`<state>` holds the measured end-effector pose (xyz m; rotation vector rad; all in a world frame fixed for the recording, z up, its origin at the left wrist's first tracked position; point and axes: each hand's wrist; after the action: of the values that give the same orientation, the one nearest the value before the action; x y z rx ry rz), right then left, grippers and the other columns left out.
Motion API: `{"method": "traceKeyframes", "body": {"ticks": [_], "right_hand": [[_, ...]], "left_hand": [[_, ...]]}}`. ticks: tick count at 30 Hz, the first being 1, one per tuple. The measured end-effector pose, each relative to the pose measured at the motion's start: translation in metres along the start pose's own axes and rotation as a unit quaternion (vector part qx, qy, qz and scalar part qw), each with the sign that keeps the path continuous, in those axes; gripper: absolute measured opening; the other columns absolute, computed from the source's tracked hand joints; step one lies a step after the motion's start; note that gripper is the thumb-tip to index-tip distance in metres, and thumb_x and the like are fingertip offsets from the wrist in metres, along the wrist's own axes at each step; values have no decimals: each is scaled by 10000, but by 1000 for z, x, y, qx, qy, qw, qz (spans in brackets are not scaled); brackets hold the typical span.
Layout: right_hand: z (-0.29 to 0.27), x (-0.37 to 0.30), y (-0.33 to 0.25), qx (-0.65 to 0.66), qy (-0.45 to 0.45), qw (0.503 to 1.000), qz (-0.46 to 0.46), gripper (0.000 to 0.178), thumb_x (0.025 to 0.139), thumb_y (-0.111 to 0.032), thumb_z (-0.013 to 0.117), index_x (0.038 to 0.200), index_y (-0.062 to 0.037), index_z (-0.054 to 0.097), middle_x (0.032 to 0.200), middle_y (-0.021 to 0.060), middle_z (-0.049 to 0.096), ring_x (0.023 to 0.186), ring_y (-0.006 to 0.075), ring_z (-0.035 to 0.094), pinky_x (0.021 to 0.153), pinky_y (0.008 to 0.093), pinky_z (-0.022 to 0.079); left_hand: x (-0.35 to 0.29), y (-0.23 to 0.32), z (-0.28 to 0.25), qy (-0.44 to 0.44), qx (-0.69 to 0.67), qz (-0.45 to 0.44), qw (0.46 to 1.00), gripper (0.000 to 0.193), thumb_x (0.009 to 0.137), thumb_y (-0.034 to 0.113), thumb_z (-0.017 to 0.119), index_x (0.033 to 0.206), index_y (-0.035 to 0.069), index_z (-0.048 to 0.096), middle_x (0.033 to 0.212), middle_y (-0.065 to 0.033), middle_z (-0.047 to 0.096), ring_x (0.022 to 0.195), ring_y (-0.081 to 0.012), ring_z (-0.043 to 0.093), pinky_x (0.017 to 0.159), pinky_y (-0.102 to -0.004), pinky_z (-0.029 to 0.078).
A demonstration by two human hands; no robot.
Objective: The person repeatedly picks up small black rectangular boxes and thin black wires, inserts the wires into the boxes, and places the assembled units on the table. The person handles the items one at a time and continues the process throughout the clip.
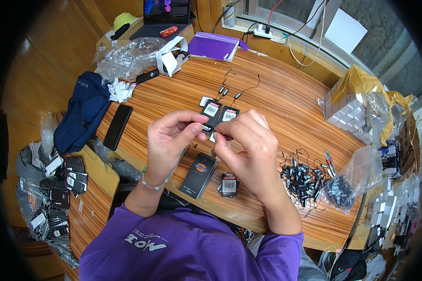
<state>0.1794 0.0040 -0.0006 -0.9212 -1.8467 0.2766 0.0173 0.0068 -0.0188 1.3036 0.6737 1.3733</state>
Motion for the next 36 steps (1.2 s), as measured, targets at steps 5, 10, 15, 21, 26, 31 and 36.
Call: {"method": "traceKeyframes", "body": {"ticks": [5, 10, 15, 21, 26, 31, 36], "right_hand": [[1, -1, 0, -34, -5, 999, -12, 143, 612, 9, 677, 726, -29, 600, 667, 61, 539, 644, 227, 495, 617, 329, 391], [2, -1, 2, -62, -5, 997, -47, 156, 617, 3, 678, 747, -29, 598, 671, 63, 521, 649, 229, 485, 637, 335, 385], [3, -2, 4, -73, -6, 995, -62, 156, 617, 6, 675, 747, -29, 596, 674, 67, 520, 644, 231, 481, 629, 338, 383], [1, -1, 3, 1, -25, 1000, 2, 141, 623, 12, 666, 738, -25, 593, 660, 65, 524, 643, 229, 489, 619, 330, 387], [0, -1, 2, -30, -21, 999, -21, 147, 632, 16, 663, 754, -23, 591, 672, 71, 522, 653, 235, 492, 629, 333, 393], [-2, -3, -1, -83, -13, 995, -61, 160, 643, 20, 662, 779, -13, 584, 695, 87, 511, 663, 251, 489, 638, 344, 392], [0, -3, -3, -84, -27, 994, -58, 157, 644, 19, 662, 776, -8, 581, 704, 93, 514, 665, 254, 488, 641, 350, 391]], "left_hand": [[0, -1, -1, 0, 5, 8, 1000, 154, 837, -22, 561, 984, -45, 601, 858, -57, 606, 745, -86, 582, 681, -199, 486], [1, -2, -2, -1, 2, 1, 1000, 151, 833, -28, 563, 976, -50, 604, 865, -68, 611, 735, -94, 587, 682, -205, 491], [3, -3, -5, -10, 8, -7, 1000, 149, 830, -31, 565, 973, -53, 604, 865, -74, 614, 730, -96, 590, 678, -207, 494], [1, -4, -5, -6, 3, -6, 1000, 148, 829, -25, 570, 970, -53, 606, 858, -75, 615, 729, -98, 594, 673, -207, 496], [2, -4, -3, -1, 20, 9, 1000, 141, 821, -26, 579, 956, -51, 613, 846, -76, 619, 735, -99, 600, 669, -207, 500], [3, 0, -3, -9, 49, -4, 999, 141, 810, -32, 587, 946, -41, 623, 849, -77, 621, 744, -104, 607, 656, -209, 507], [2, 3, -5, -8, 74, -9, 997, 132, 801, -66, 578, 925, -59, 621, 820, -88, 615, 714, -113, 596, 650, -219, 504]]}}
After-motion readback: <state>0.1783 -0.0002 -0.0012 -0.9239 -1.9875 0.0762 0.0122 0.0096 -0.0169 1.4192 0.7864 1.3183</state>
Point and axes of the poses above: each hand's wrist, its own x-axis towards the middle knuckle, its own z-axis out of the palm, y = z × x
